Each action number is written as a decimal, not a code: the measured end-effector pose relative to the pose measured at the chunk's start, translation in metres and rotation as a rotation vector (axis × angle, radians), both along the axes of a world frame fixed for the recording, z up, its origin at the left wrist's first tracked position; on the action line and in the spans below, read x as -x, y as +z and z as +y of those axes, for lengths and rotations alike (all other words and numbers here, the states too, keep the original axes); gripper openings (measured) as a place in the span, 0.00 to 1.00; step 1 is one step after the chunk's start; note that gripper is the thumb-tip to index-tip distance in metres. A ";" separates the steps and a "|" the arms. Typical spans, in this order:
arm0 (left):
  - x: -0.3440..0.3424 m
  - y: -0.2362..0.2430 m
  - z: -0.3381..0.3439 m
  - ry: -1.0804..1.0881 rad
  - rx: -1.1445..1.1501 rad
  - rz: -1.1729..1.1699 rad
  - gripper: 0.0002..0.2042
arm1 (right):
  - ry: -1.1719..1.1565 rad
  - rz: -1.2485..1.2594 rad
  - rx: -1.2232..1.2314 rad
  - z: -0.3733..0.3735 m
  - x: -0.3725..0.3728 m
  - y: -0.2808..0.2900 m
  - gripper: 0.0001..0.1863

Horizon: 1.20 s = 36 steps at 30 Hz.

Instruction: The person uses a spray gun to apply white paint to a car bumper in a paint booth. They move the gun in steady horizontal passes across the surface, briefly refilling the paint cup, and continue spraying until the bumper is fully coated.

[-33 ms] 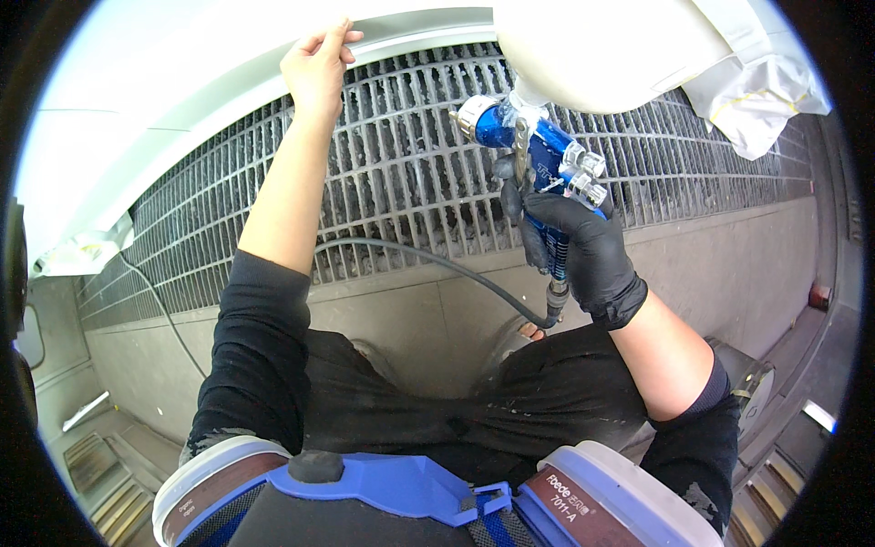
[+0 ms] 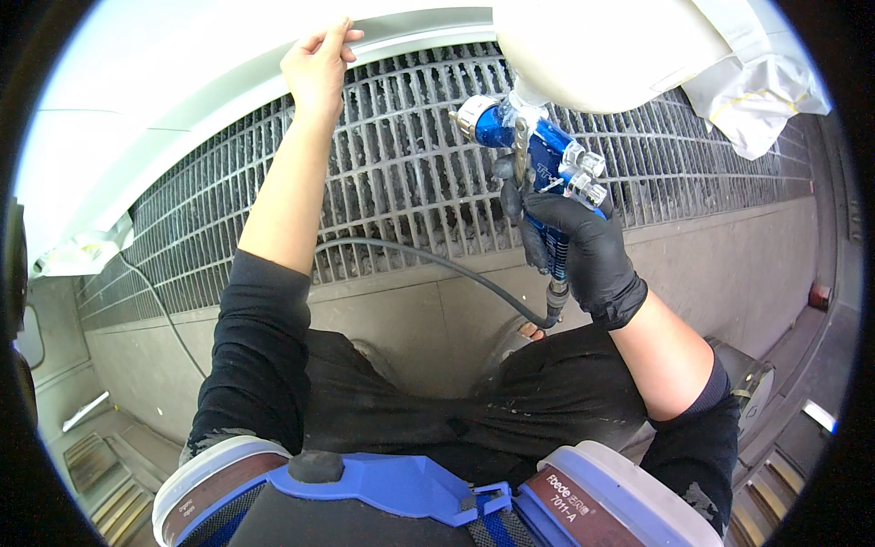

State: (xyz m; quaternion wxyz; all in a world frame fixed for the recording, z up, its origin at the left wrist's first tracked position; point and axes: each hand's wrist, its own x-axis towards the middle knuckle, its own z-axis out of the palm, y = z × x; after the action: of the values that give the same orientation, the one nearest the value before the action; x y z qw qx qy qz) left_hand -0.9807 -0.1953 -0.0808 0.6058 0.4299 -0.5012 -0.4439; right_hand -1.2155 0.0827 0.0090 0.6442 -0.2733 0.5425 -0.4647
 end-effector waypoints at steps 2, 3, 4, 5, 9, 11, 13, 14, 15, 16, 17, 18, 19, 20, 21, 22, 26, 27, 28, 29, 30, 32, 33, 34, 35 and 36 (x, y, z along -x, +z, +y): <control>0.002 0.002 0.000 0.002 -0.020 -0.003 0.09 | 0.015 0.035 0.007 0.001 0.000 0.001 0.16; 0.002 0.003 0.000 0.008 -0.030 -0.011 0.09 | 0.022 0.018 0.019 0.001 0.001 0.001 0.16; 0.002 0.004 0.000 0.015 -0.047 -0.026 0.09 | 0.026 0.040 0.006 0.001 0.001 0.001 0.16; 0.002 0.004 0.000 0.013 -0.044 -0.017 0.09 | 0.029 0.028 0.002 0.001 0.002 0.001 0.16; 0.003 0.006 0.001 0.022 -0.052 0.024 0.08 | 0.002 0.031 -0.019 0.000 0.002 -0.001 0.15; 0.003 0.006 0.002 0.027 -0.047 0.028 0.08 | 0.023 0.016 -0.002 0.000 0.002 -0.002 0.15; 0.003 0.006 0.002 0.034 -0.047 -0.007 0.08 | 0.024 0.013 0.002 -0.001 0.002 -0.001 0.14; 0.003 0.006 0.002 0.027 -0.037 0.005 0.08 | 0.014 0.019 -0.002 -0.001 0.002 -0.001 0.14; 0.003 0.007 0.002 0.028 -0.037 0.012 0.08 | 0.004 0.024 -0.006 -0.001 0.002 -0.001 0.13; 0.003 0.007 0.002 0.034 -0.057 0.010 0.08 | 0.011 0.023 -0.004 -0.001 0.002 -0.001 0.13; 0.003 0.007 0.002 0.030 -0.038 0.009 0.08 | 0.018 0.023 0.000 -0.001 0.002 -0.001 0.13; 0.003 0.007 0.002 0.032 -0.041 0.000 0.08 | 0.010 0.021 0.001 -0.001 0.002 -0.001 0.13; 0.003 0.007 0.001 0.038 -0.051 -0.016 0.08 | -0.003 0.026 -0.008 0.000 0.001 -0.001 0.13; 0.003 0.007 0.001 0.032 -0.040 -0.015 0.08 | -0.030 0.030 -0.019 0.000 0.001 -0.001 0.14; 0.002 0.007 0.000 0.030 -0.036 -0.021 0.09 | -0.045 0.019 -0.031 0.001 0.000 -0.001 0.14; 0.002 0.007 0.000 0.028 -0.031 -0.027 0.09 | -0.035 0.034 -0.022 0.001 0.001 -0.002 0.14; 0.000 0.007 0.000 0.024 -0.046 -0.037 0.08 | 0.025 0.035 0.000 0.001 0.003 -0.002 0.16; 0.000 0.007 0.000 0.021 -0.047 -0.024 0.08 | 0.034 0.032 0.015 0.001 0.003 -0.002 0.16; 0.001 0.007 0.000 0.027 -0.082 -0.023 0.08 | 0.033 0.037 0.008 0.001 0.004 -0.002 0.16; 0.002 0.008 -0.001 0.023 -0.057 -0.005 0.08 | 0.033 0.036 0.011 0.001 0.004 -0.002 0.16; 0.002 0.008 -0.001 0.028 -0.066 0.000 0.08 | 0.036 0.027 0.023 0.002 0.004 -0.003 0.16; 0.004 0.008 -0.001 0.029 -0.069 0.014 0.08 | 0.035 0.050 0.015 0.002 0.004 -0.003 0.16; 0.004 0.008 -0.001 0.026 -0.061 0.024 0.08 | 0.030 0.068 -0.002 0.002 0.004 -0.003 0.16; 0.004 0.008 -0.001 0.020 -0.051 0.032 0.08 | 0.041 0.051 0.016 0.002 0.004 -0.003 0.16; 0.002 0.008 -0.001 0.017 -0.052 0.028 0.08 | 0.046 0.045 0.017 0.002 0.005 -0.003 0.16; 0.001 0.008 0.000 0.010 -0.052 0.022 0.08 | 0.043 0.044 0.022 0.002 0.005 -0.003 0.16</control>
State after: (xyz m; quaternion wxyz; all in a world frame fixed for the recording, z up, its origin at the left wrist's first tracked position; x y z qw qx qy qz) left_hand -0.9820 -0.1955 -0.0729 0.6021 0.4432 -0.4805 -0.4584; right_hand -1.2205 0.0848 0.0063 0.6389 -0.3024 0.5454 -0.4504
